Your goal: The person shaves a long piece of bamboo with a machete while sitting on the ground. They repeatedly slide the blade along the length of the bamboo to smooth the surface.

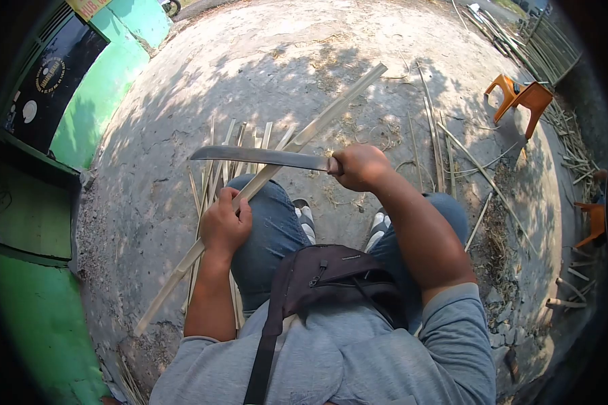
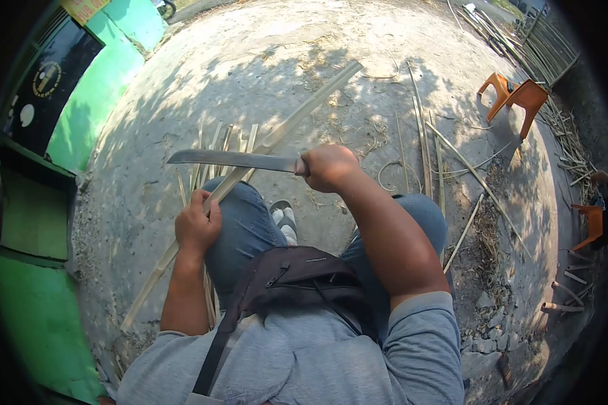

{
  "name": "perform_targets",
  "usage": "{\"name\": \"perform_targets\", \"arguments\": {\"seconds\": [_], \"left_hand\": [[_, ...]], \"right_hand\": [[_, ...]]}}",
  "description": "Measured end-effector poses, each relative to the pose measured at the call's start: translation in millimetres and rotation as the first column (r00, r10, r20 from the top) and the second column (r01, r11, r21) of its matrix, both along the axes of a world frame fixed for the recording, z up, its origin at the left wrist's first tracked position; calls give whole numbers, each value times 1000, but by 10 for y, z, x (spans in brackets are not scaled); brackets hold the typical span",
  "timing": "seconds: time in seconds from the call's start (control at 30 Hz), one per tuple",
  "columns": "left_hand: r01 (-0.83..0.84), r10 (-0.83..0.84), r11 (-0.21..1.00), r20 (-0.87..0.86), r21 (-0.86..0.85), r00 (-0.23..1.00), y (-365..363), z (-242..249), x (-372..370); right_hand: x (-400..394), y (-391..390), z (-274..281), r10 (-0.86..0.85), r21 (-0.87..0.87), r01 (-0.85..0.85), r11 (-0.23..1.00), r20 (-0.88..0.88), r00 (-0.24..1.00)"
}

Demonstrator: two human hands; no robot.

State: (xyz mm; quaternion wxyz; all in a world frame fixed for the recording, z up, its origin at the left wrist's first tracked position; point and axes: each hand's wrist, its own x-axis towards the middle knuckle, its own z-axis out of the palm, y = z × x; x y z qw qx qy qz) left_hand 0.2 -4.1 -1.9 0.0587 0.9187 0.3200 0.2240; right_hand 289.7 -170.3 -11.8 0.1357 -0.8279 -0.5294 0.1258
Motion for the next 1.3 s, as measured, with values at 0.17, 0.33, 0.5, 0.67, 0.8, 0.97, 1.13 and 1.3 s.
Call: {"name": "perform_targets", "arguments": {"seconds": [0.17, 0.33, 0.5, 0.67, 0.8, 0.97, 1.13, 1.3], "left_hand": [[19, -19, 1000, 79, 2, 997, 50, -77, -36], [-3, 3, 1000, 33, -7, 999, 33, -44, -25], [-41, 41, 999, -19, -24, 999, -15, 11, 4], [-41, 42, 999, 2, -12, 999, -6, -23, 3], [-26, 26, 1000, 19, -13, 999, 2, -30, -5], [-14, 15, 1000, 50, -22, 999, 22, -62, -22], [-19, 19, 1000, 25, 0, 999, 13, -35, -18], [-46, 47, 999, -12, 16, 999, -18, -15, 17]], "right_hand": [[100, 37, 51, -51, -4, 51, 999, 10, 999], [500, -161, -206, -313, 183, 345, 920, -183, 932], [388, -192, -153, -266, 172, 297, 939, -183, 946], [48, -32, -55, -74, 85, 75, 994, -21, 997], [30, 12, -15, 16, 54, -21, 998, 91, 996], [352, -142, -95, -181, 191, 187, 964, -48, 982], [617, -238, -252, -340, 227, 403, 886, -273, 900], [443, -172, -245, -303, 214, 353, 911, -234, 924]]}}
